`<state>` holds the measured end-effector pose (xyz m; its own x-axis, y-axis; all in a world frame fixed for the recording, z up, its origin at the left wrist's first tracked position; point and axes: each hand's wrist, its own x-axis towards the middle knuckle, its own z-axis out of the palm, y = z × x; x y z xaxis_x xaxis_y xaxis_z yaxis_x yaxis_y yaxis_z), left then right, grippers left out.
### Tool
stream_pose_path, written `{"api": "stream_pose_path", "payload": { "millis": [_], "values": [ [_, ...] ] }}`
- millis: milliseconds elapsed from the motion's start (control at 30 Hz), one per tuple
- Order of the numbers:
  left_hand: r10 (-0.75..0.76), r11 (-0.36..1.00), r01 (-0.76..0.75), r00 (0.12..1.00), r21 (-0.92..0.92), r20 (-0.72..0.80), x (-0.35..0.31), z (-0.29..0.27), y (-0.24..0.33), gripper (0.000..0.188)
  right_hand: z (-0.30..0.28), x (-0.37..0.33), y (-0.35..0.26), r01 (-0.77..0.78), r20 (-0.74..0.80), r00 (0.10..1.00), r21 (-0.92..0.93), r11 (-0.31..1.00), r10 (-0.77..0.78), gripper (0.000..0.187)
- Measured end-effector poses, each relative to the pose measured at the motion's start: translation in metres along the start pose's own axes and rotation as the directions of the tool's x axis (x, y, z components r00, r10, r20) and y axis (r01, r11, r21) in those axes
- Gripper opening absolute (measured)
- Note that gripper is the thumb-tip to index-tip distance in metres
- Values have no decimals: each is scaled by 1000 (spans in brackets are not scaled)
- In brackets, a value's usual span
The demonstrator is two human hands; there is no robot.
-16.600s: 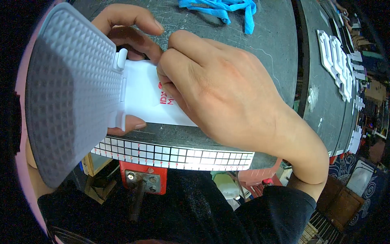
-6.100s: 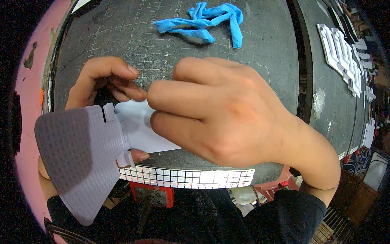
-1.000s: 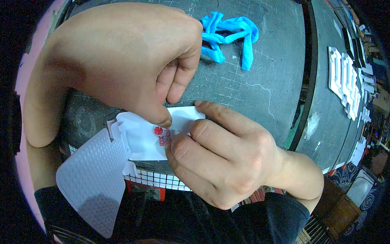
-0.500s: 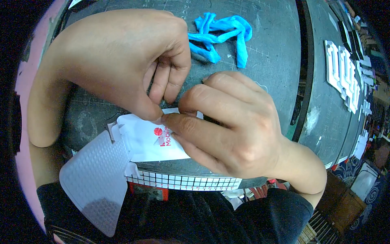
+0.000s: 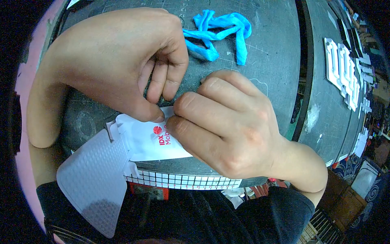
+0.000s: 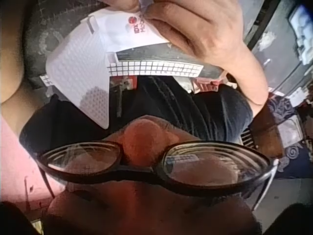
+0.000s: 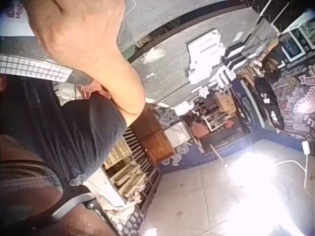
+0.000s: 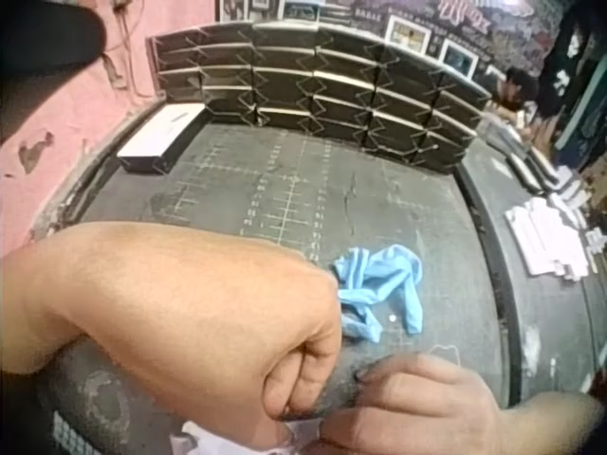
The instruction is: Cleaning and assembling white plastic components at a workstation in a print shop.
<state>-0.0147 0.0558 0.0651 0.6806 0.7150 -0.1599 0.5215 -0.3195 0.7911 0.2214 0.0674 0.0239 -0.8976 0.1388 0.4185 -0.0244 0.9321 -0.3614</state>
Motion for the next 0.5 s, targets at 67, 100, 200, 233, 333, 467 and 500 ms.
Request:
{"api": "stream_pose_path", "payload": {
  "millis": [67,100,200,233,333,467,500],
  "values": [
    [0,1000,0,1000,-3,-6,0,0,0,21,1,0,-2,16,4,1000,-30,999,-16,25],
    [3,1000,-3,1000,-5,-6,0,0,1,21,1,0,-2,20,5,1000,-43,999,-19,26],
    [2,1000,-2,1000,-4,-17,0,1,1,21,4,0,-6,27,-3,1000,-90,996,-27,29],
    [-4,1000,3,1000,-5,-20,0,0,2,21,4,0,-6,30,-6,1000,-101,994,-31,30],
    [-14,1000,14,999,-8,-34,-2,1,4,21,6,0,-6,42,-11,999,-115,993,-43,31],
    [-19,1000,18,999,-14,-42,-4,1,5,21,5,-1,-6,52,-1,999,-114,992,-52,33],
    [-18,1000,18,999,-16,-42,-4,1,6,21,5,-1,-6,54,-1,999,-117,992,-55,33]
  ]
}}
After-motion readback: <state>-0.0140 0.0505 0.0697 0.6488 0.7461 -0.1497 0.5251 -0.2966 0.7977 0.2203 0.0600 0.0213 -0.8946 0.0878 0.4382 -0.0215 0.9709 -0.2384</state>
